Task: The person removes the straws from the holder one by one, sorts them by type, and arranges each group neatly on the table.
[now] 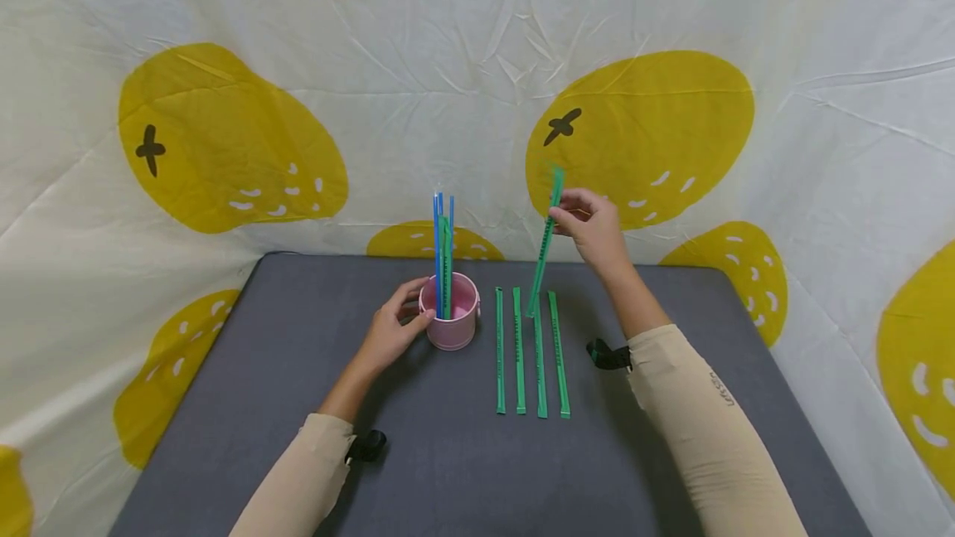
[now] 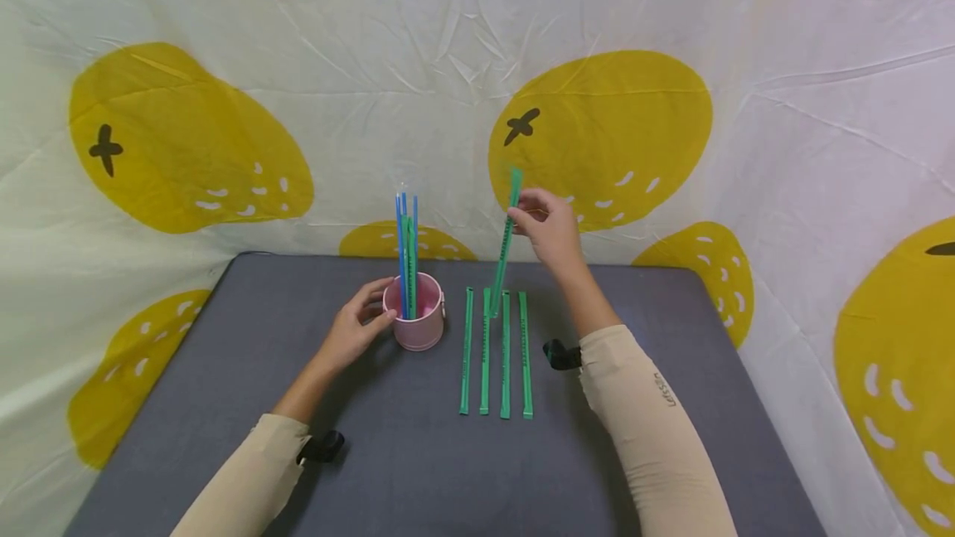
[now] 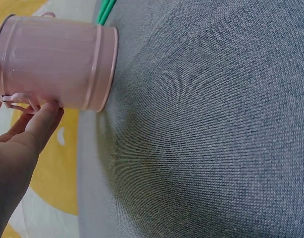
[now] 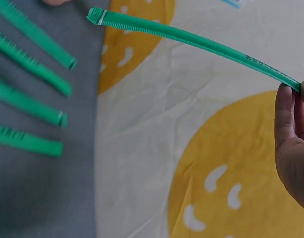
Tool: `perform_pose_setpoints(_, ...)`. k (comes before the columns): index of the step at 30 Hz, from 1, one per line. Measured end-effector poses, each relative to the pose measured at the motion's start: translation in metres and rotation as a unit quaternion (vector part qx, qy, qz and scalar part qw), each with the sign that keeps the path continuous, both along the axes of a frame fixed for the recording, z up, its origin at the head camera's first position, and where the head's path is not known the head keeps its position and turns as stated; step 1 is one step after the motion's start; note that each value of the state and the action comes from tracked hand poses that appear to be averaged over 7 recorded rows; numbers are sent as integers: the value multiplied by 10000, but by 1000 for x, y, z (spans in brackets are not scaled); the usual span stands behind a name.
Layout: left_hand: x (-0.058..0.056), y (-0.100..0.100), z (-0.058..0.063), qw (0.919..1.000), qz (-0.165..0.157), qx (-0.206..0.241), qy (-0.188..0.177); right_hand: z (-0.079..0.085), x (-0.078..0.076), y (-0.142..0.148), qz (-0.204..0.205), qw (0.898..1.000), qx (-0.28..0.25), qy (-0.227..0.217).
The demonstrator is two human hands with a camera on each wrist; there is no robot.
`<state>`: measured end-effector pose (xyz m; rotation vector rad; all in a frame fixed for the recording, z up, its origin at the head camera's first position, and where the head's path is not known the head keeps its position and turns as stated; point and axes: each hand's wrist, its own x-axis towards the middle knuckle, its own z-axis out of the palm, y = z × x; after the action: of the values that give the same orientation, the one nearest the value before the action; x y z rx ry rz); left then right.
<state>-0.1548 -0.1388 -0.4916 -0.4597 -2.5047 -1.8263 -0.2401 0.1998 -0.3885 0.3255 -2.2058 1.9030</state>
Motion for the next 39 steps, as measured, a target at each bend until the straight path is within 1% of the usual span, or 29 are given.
perform_pose_setpoints(4, 0, 0, -1, 9999, -30, 67, 70, -12, 5, 15, -162, 9986, 445, -250)
perform_pose_setpoints(6, -1, 0, -1, 9999, -47, 65, 65, -12, 12, 20, -173, 9970, 632, -405)
perform_pose_setpoints(8, -1, -1, -2, 10000, -45, 39, 43, -17, 16, 27, -217, 9948, 825, -564)
perform_pose_setpoints(11, -1, -1, -2, 10000, -40, 8, -3, -27, 20, 38, -306, 9906, 1125, -721)
perform_pose_setpoints(13, 0, -1, -2, 10000, -31, 8, 7, -40, 18, 46, -362, 9878, 1330, -730)
perform_pose_setpoints(14, 0, -2, -2, 10000, -32, 1, 16, -43, 19, 49, -375, 9866, 1404, -737)
perform_pose_setpoints(19, 0, -2, -2, 10000, -16, -48, 59, -58, 24, 60, -298, 9799, 1750, -913)
perform_pose_setpoints(22, 2, -1, 0, 9999, 0, -94, 94, -67, 26, 65, -238, 9742, 1920, -1160)
perform_pose_setpoints(27, 4, 0, 4, 9999, 12, -168, 40, -82, 27, 74, -159, 9588, 2297, -1664)
perform_pose_setpoints(29, 2, 0, 1, 9998, 24, -205, 4, -89, 27, 77, -97, 9536, 2406, -1809)
perform_pose_setpoints(31, -2, -1, -6, 9998, 49, -214, -11, -97, 27, 79, 17, 9504, 2456, -1907)
perform_pose_setpoints(33, -8, -2, -15, 9998, 73, -184, 6, -104, 26, 81, 132, 9487, 2462, -1977)
perform_pose_setpoints(36, -13, -4, -26, 9999, 93, -111, 60, -113, 25, 83, 323, 9465, 2451, -2077)
perform_pose_setpoints(39, -15, -5, -31, 9999, 87, -34, 128, -119, 25, 82, 444, 9461, 2351, -2184)
